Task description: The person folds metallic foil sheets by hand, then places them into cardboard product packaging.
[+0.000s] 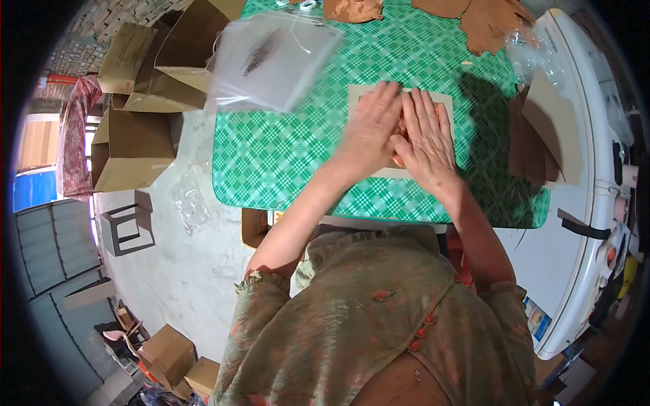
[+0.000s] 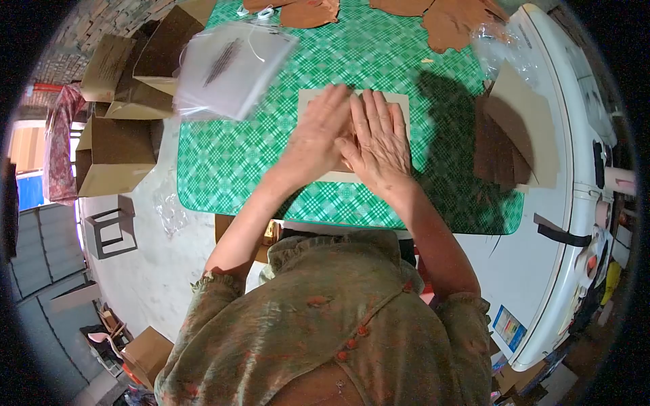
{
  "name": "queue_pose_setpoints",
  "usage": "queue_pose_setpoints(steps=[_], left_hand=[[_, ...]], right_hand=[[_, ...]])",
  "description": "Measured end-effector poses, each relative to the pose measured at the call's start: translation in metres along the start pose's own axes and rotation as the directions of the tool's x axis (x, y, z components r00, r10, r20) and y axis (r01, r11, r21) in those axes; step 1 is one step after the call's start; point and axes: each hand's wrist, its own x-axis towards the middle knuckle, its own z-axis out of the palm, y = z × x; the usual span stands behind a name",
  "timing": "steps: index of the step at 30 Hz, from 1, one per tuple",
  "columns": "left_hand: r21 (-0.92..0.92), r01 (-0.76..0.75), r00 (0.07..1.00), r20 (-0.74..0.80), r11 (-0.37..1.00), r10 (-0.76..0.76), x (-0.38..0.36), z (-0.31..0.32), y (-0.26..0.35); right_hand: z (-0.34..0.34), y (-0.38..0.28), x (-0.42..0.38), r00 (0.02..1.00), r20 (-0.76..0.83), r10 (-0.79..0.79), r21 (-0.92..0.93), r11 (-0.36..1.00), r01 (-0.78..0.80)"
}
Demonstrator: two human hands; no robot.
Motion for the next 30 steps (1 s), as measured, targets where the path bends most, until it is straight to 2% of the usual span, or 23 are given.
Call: queue_pose_setpoints(steps=[3,6,11,16,22,25,30], left_hand=[[0.086,0.048,0.993,-0.115,0.995,-0.038,-0.015,-0.037,-0.016],[0.218,0.077,0.997,-0.037,0.973,-0.071,-0.035,-0.06,-0.034],[0.294,0.001,1.0,-0.002,0.956,-0.001,-0.042,-0.056,-0.029],[0.288,-0.012,1.0,-0.008,0.958,0.015,-0.045,-0.051,-0.034],[0.29,-0.008,1.0,-0.003,0.957,0.009,-0.045,-0.052,-0.036],[0.286,-0.014,1.0,0.004,0.958,0.014,-0.043,-0.054,-0.036],[0.296,-0.02,1.0,0.028,0.955,0.012,-0.039,-0.057,-0.036]], right_hand=[[-0.001,-0.005,-0.001,1.0,0.005,-0.003,-0.078,0.997,0.003],[-0.006,-0.008,0.002,1.0,0.017,-0.006,-0.097,0.995,0.007],[-0.006,-0.01,0.002,0.999,0.04,0.009,-0.113,0.994,-0.004],[-0.005,-0.007,0.001,0.998,0.057,-0.006,-0.196,0.98,0.017],[-0.017,-0.017,0.012,0.997,0.073,-0.014,-0.196,0.98,0.028],[-0.005,-0.017,0.013,0.993,0.122,-0.005,-0.064,0.998,0.013],[-0.005,-0.016,0.012,0.995,0.093,-0.048,-0.095,0.994,0.057]])
